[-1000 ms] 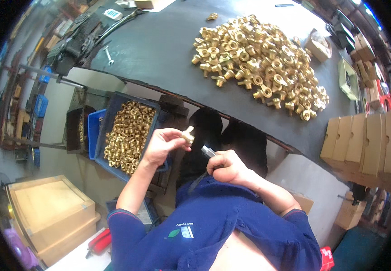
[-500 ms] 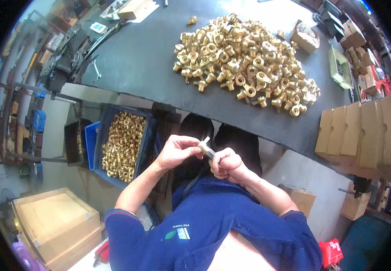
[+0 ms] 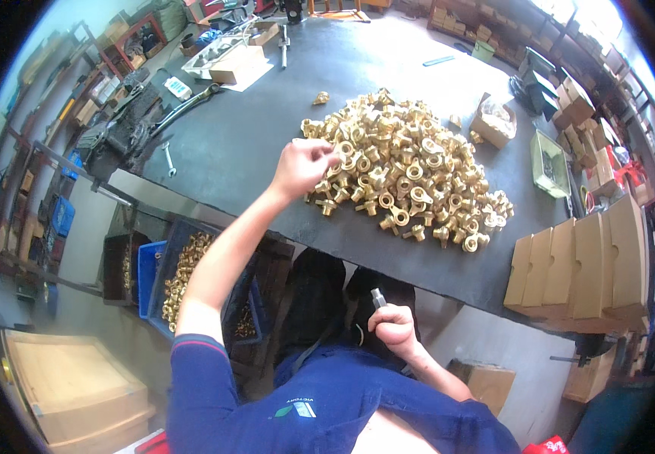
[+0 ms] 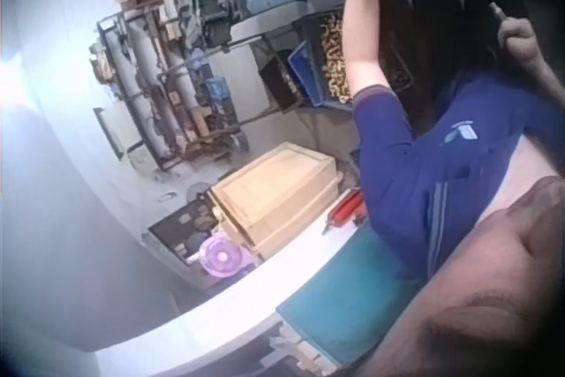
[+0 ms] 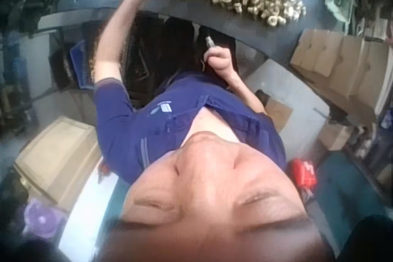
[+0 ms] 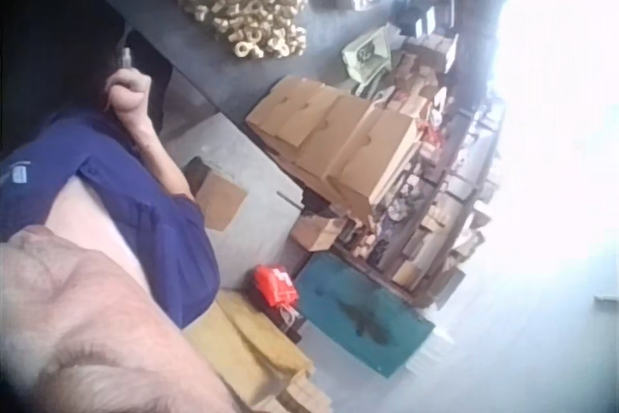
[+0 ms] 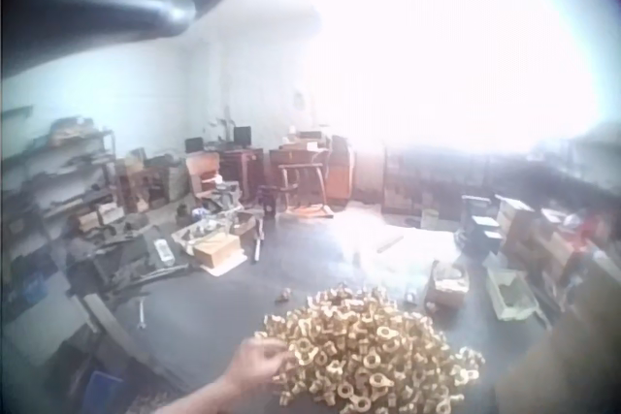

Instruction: The person repeatedly picks brass fittings from a table, inserts a metal rod into each fitting, and places the assembled unit into a blue bin. The process is continuous and repetitive throughout the clip.

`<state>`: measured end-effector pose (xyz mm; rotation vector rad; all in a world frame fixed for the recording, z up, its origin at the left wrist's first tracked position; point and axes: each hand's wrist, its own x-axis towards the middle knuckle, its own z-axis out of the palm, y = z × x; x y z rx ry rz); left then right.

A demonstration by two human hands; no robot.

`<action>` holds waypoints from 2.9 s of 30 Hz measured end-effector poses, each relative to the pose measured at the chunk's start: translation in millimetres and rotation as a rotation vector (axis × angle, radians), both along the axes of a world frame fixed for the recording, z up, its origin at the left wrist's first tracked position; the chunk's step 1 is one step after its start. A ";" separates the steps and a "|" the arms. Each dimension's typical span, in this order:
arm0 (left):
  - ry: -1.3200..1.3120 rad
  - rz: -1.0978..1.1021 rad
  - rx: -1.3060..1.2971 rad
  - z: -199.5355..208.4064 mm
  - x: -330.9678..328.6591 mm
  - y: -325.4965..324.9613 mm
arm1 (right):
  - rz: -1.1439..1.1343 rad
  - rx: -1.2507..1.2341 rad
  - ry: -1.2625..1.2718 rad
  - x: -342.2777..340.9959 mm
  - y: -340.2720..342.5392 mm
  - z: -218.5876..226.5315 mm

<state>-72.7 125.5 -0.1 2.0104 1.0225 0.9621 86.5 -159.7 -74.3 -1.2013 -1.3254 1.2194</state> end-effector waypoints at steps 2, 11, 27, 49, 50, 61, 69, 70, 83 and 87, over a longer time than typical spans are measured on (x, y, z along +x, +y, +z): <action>0.176 0.115 0.316 5.7 14.2 38.9 | 0.004 0.017 -0.009 -0.9 -0.7 2.2; 0.514 0.164 0.346 -34.3 73.3 136.6 | -0.076 -0.095 0.052 5.4 -8.7 -1.6; 0.367 0.629 -0.359 -190.1 -319.7 -114.2 | 0.064 -0.389 0.153 -23.7 0.8 -8.1; 0.700 0.868 -0.750 -272.5 -287.8 -102.3 | 0.091 -0.326 -0.077 -49.1 -3.5 -4.1; 0.667 0.855 -0.754 -280.5 -288.8 -101.0 | 0.089 -0.322 -0.069 -49.8 -3.0 -3.5; 0.048 0.918 -0.874 -324.9 -308.1 -91.9 | 0.094 -0.297 -0.073 -46.6 -1.8 -16.6; -0.118 0.760 -0.992 -331.2 -320.1 -96.8 | 0.088 -0.361 -0.022 -48.2 -1.2 -10.8; -0.123 0.767 -0.987 -331.3 -321.6 -99.3 | 0.097 -0.363 -0.022 -47.3 -0.6 -12.2; -0.118 0.738 -0.980 -325.3 -320.7 -99.9 | 0.116 -0.295 -0.062 -55.4 -1.8 -16.4; 0.025 0.701 -0.932 -301.9 -308.2 -99.0 | 0.119 -0.291 -0.076 -51.7 -5.1 -23.6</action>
